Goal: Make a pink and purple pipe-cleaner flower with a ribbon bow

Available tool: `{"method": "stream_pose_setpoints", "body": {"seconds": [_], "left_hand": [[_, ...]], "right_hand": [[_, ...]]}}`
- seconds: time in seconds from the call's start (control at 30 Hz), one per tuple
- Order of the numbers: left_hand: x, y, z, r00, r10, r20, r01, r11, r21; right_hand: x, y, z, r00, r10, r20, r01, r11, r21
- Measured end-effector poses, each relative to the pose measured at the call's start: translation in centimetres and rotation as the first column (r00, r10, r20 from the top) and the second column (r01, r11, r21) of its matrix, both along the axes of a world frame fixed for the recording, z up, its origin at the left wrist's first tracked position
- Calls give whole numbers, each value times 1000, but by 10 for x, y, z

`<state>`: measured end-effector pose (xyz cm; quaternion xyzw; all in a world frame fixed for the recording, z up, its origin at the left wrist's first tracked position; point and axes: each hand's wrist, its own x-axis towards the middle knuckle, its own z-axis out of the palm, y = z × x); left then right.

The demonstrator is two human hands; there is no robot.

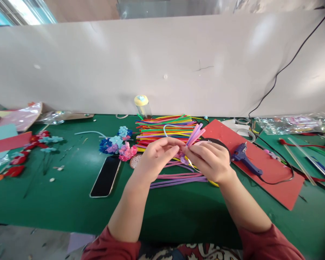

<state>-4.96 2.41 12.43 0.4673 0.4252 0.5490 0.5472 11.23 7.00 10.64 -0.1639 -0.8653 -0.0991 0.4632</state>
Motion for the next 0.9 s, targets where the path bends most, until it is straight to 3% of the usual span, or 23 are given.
{"method": "stream_pose_setpoints", "body": {"seconds": [0.1, 0.17, 0.3, 0.4, 0.47, 0.57, 0.67, 0.9], "left_hand": [[0, -1, -1, 1000, -3, 13, 1, 983, 184], [2, 0, -3, 1000, 0, -30, 8, 964, 267], [14, 4, -11, 968, 192, -159, -136, 942, 307], [24, 8, -18, 958, 251, -136, -199, 929, 312], [28, 10, -22, 958, 276, -80, -238, 918, 316], [30, 13, -26, 964, 263, 42, -263, 912, 314], [31, 16, -28, 962, 236, 136, -265, 927, 266], [25, 16, -23, 970, 177, 166, -211, 955, 210]], "right_hand": [[-3, 2, -1, 995, -42, -93, 40, 999, -17], [-5, 2, 0, 978, -69, -197, 38, 987, -155], [-8, -1, 5, 949, -102, -299, -68, 858, -509], [-9, -2, 6, 953, -88, -290, -116, 777, -619], [-10, -2, 6, 960, -81, -269, -101, 795, -598], [-13, -3, 5, 967, -99, -236, -26, 878, -478], [-15, -4, 4, 968, -112, -224, 16, 919, -393], [-8, -2, 6, 988, 10, -157, -81, 887, -455]]}}
